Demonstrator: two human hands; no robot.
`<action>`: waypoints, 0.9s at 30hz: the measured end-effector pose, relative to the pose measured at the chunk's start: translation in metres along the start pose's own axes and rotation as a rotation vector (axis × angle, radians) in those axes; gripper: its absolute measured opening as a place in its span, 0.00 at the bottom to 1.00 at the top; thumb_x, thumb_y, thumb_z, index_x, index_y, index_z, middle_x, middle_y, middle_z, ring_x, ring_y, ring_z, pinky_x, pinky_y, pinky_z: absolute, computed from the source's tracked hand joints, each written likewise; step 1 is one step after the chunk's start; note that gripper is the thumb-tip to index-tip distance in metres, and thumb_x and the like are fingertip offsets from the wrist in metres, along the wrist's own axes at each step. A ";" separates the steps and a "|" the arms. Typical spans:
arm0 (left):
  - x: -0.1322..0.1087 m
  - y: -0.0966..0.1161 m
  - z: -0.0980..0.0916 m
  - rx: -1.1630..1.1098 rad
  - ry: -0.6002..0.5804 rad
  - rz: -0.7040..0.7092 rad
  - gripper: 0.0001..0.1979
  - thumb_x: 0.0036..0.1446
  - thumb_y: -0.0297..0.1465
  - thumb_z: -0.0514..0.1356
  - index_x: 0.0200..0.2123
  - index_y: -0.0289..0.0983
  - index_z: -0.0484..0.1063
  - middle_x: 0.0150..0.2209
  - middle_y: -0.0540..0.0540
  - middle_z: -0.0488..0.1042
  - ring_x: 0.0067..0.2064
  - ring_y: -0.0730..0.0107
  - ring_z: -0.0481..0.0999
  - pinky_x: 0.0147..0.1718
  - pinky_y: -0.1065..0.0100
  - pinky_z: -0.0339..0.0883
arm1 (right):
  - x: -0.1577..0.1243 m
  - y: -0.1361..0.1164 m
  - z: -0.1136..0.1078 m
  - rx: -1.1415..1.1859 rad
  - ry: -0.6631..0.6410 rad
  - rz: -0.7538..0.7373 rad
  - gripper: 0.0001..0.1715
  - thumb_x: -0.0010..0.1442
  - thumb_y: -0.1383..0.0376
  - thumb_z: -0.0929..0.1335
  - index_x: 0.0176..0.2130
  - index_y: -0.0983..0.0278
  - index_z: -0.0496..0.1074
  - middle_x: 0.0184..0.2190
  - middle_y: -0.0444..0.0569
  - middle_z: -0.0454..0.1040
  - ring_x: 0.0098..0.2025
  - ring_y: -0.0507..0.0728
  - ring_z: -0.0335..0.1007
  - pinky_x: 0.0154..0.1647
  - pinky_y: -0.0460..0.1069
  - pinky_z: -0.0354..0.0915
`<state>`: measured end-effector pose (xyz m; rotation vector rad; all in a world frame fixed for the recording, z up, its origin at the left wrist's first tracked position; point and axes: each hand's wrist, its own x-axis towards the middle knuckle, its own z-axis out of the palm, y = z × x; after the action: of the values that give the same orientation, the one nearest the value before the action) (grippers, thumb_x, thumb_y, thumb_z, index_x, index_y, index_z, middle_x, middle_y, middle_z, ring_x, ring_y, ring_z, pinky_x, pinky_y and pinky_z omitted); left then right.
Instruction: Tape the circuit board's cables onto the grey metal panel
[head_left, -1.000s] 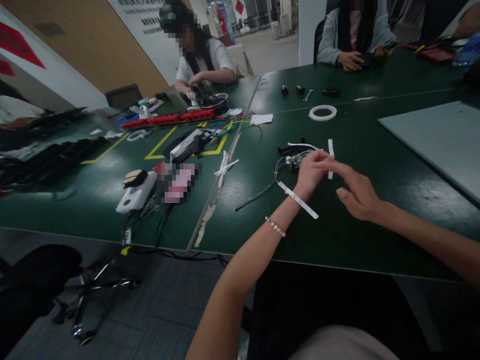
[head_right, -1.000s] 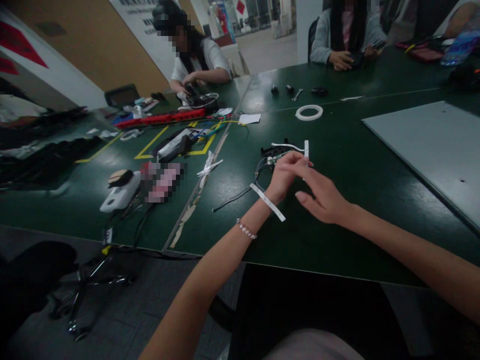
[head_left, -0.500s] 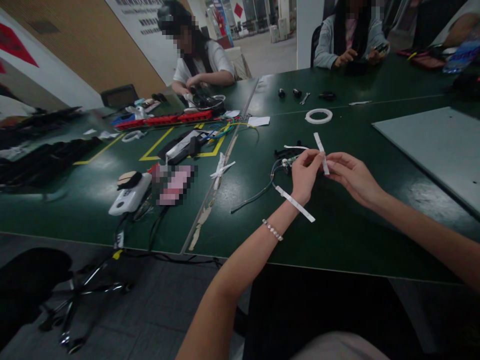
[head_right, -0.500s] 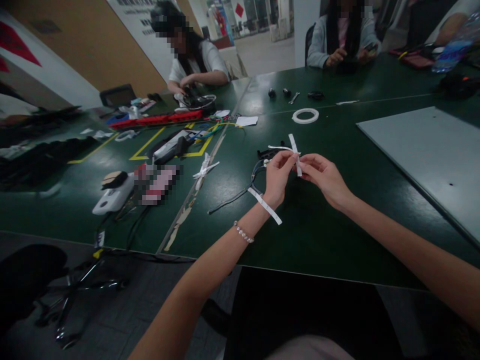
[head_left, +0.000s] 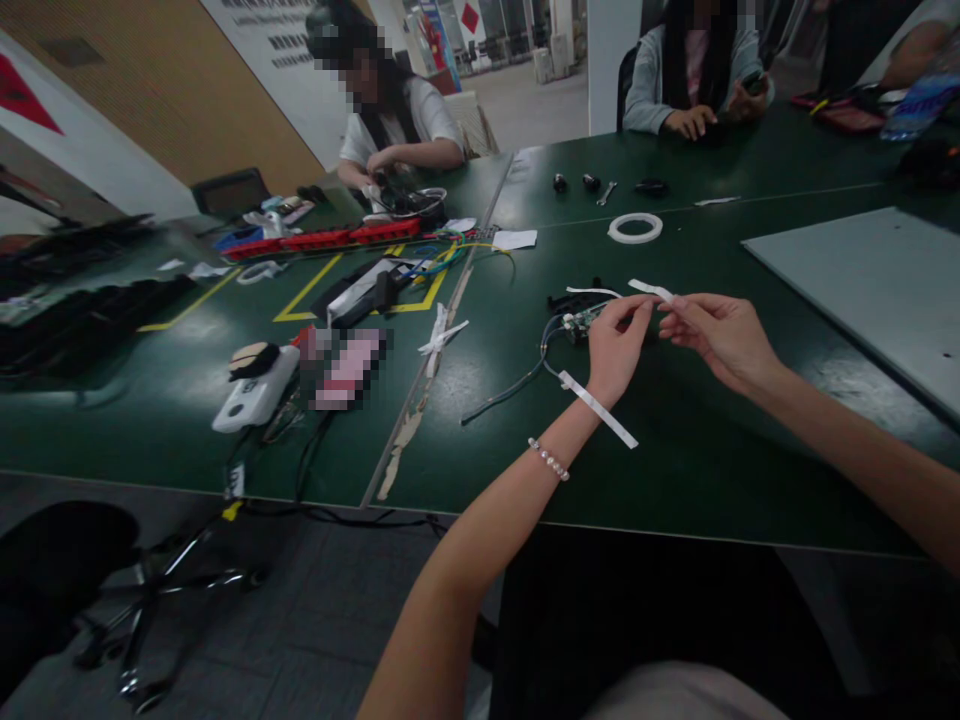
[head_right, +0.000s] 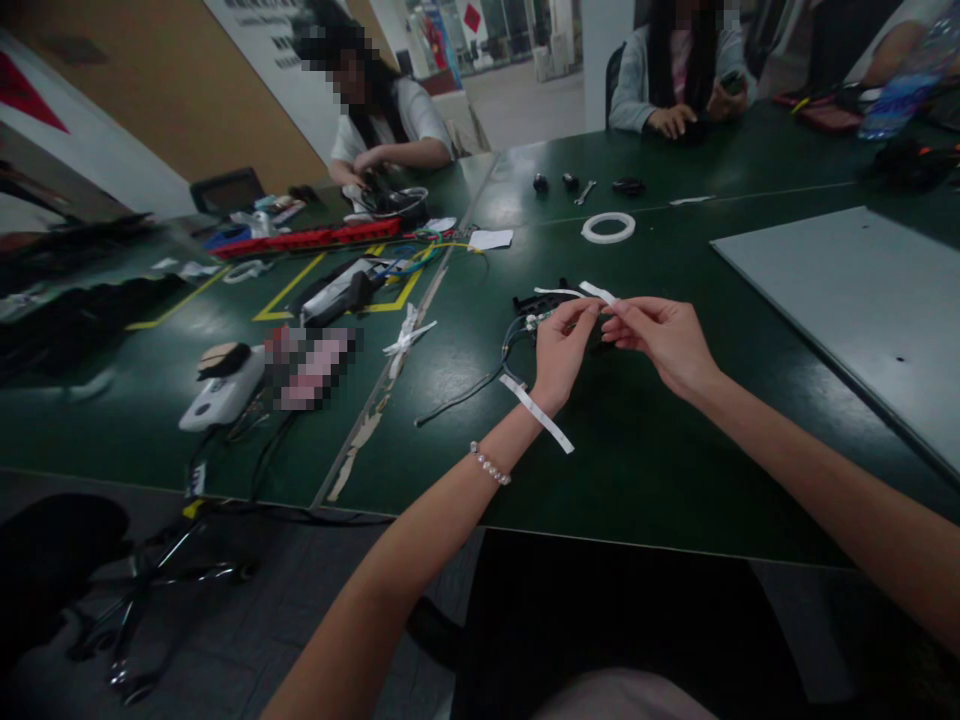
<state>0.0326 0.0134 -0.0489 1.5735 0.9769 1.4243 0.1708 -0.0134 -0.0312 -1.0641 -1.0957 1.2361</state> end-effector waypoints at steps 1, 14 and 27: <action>0.000 0.000 -0.001 0.008 0.001 0.006 0.08 0.62 0.30 0.56 0.37 0.39 0.75 0.40 0.47 0.77 0.43 0.69 0.74 0.47 0.64 0.66 | -0.003 -0.002 0.001 0.012 -0.003 -0.003 0.15 0.53 0.54 0.72 0.37 0.61 0.76 0.32 0.46 0.74 0.32 0.49 0.70 0.31 0.43 0.67; 0.004 0.000 -0.003 0.214 0.008 -0.002 0.07 0.60 0.23 0.54 0.34 0.39 0.71 0.38 0.47 0.76 0.40 0.71 0.75 0.40 0.67 0.69 | -0.052 0.011 0.040 -0.197 -0.309 0.152 0.20 0.52 0.52 0.72 0.31 0.68 0.75 0.26 0.50 0.74 0.26 0.50 0.71 0.24 0.43 0.65; 0.012 -0.013 -0.006 0.333 -0.058 0.032 0.07 0.56 0.21 0.55 0.34 0.37 0.70 0.36 0.47 0.76 0.40 0.71 0.75 0.44 0.66 0.68 | -0.039 0.018 0.031 -0.381 -0.447 0.265 0.35 0.55 0.39 0.65 0.33 0.70 0.74 0.29 0.55 0.75 0.28 0.54 0.73 0.26 0.46 0.69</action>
<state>0.0269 0.0301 -0.0557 1.8660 1.2059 1.2763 0.1366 -0.0511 -0.0458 -1.2826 -1.6188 1.5636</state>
